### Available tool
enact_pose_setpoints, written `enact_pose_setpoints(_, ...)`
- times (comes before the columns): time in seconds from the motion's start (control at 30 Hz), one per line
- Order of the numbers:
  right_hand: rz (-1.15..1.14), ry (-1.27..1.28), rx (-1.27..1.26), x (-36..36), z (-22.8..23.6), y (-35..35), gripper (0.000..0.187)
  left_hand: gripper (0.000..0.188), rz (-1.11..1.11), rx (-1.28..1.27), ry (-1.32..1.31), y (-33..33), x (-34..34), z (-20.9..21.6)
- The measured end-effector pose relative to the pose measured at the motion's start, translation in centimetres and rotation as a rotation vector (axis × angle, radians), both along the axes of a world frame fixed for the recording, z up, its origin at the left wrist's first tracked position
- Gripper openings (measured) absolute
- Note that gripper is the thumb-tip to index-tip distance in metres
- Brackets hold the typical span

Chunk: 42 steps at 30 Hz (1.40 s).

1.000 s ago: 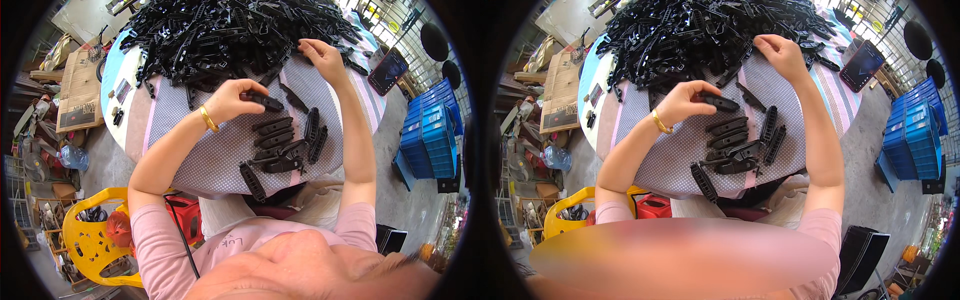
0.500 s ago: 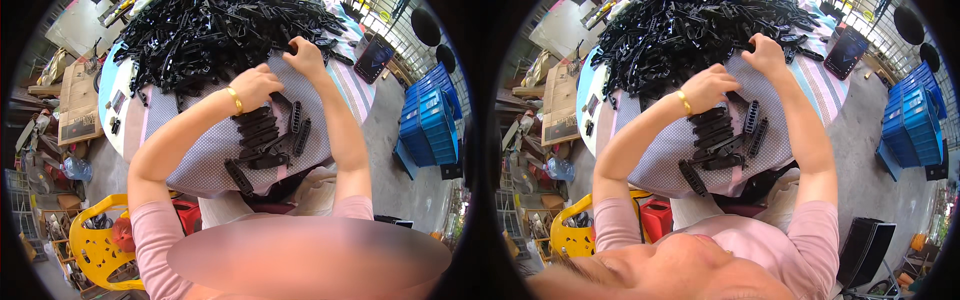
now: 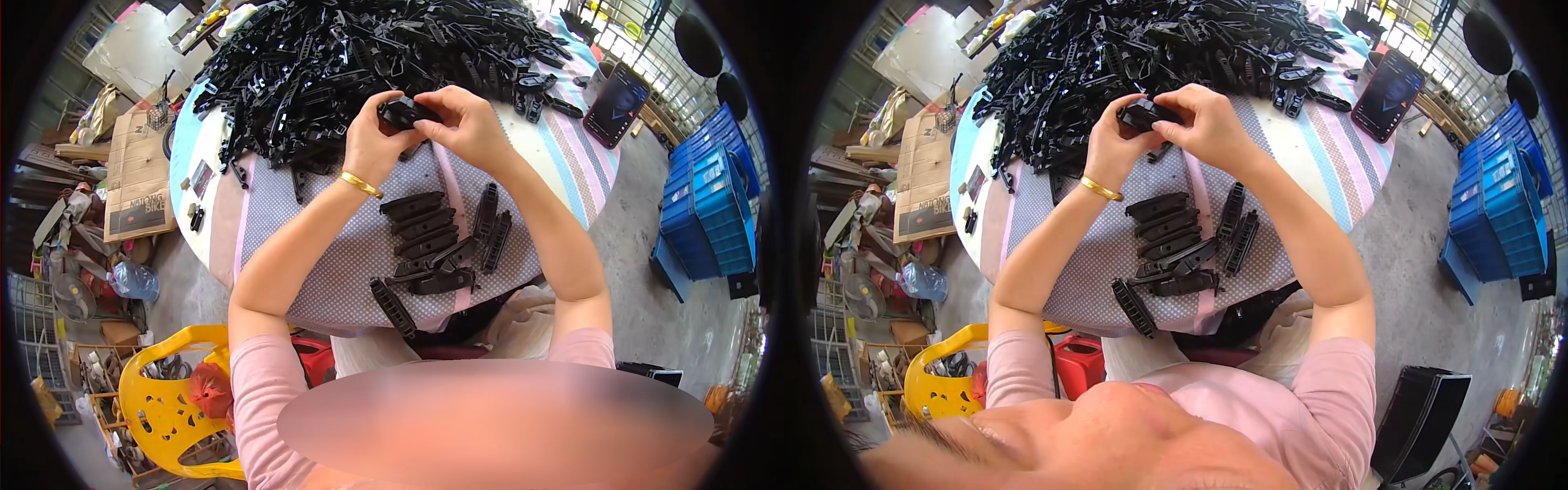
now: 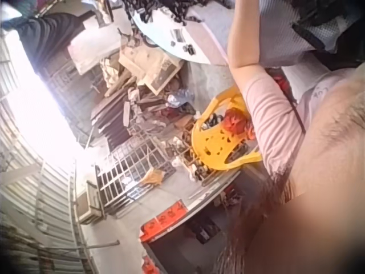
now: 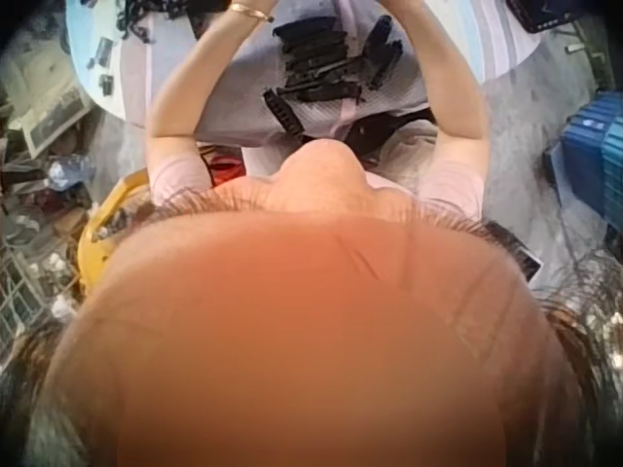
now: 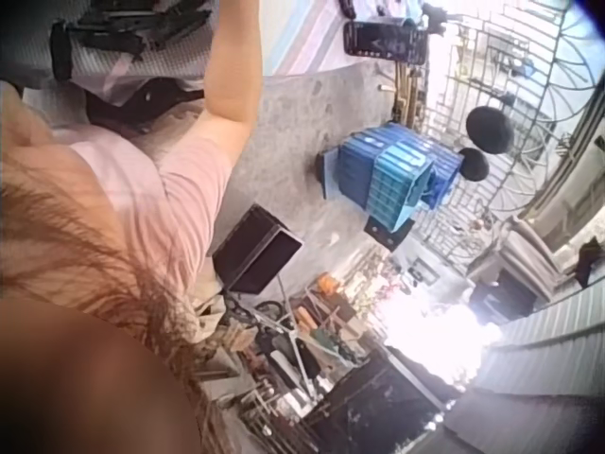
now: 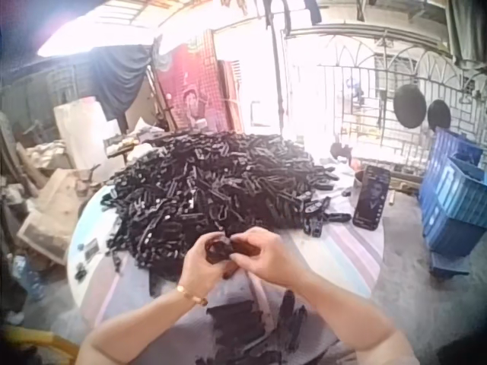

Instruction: Sorting and organizing black hair clips into groups on a table.

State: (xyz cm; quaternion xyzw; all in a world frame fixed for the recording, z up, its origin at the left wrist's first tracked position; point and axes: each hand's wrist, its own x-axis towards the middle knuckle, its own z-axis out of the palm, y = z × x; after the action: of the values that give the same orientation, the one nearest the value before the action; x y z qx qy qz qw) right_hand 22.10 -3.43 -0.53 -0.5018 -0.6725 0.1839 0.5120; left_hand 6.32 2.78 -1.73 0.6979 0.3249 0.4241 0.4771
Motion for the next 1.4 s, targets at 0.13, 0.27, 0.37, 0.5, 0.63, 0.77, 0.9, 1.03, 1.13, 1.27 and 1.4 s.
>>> enact_pose_setpoints(0.13,0.035,-0.103,0.117,-0.3,0.3,0.0,0.032,0.048,0.115,0.089,0.045,0.6,-0.6,-1.0)
enact_pose_setpoints(0.27,0.007,-0.195,0.167,-0.8,0.1,-0.3,0.032,0.045,0.173,0.233,0.227,0.4,-1.2,0.0)
enact_pose_setpoints(0.37,-0.068,-0.246,0.206,-1.2,0.0,-0.4,0.033,0.045,0.122,0.179,0.178,-0.1,-1.2,-0.1)
enact_pose_setpoints(0.5,-0.154,-0.317,0.223,-1.4,0.0,-0.7,0.034,0.044,-0.089,-0.107,-0.055,-0.6,-1.9,0.9)
enact_pose_setpoints(0.63,-0.135,-0.364,0.296,-0.9,-0.2,-0.4,0.038,0.039,-0.081,-0.091,-0.005,-0.3,-2.3,1.9)
enact_pose_setpoints(0.77,-0.059,0.006,0.036,-0.2,-0.2,0.1,0.044,0.032,-0.154,-0.036,-0.047,0.0,-2.1,2.0)
enact_pose_setpoints(0.9,0.104,-0.031,-0.116,0.8,0.1,0.3,0.04,0.031,-0.205,0.058,-0.015,-0.2,-2.0,1.9)
enact_pose_setpoints(1.03,0.061,0.009,-0.146,0.1,1.0,-0.7,0.035,0.031,-0.188,0.164,0.044,-0.4,-2.2,2.7)
enact_pose_setpoints(1.13,-0.026,-0.051,-0.141,-0.2,1.6,-1.1,0.03,0.031,-0.231,0.099,-0.026,-0.5,-2.4,3.2)
enact_pose_setpoints(1.27,0.096,-0.019,-0.224,2.2,1.5,-0.2,0.033,0.031,-0.37,-0.203,-0.046,0.0,-2.5,2.4)
enact_pose_setpoints(1.4,-0.434,-0.126,-0.071,9.0,0.5,1.0,0.045,0.036,-0.737,-0.059,0.341,-0.6,-1.9,1.8)
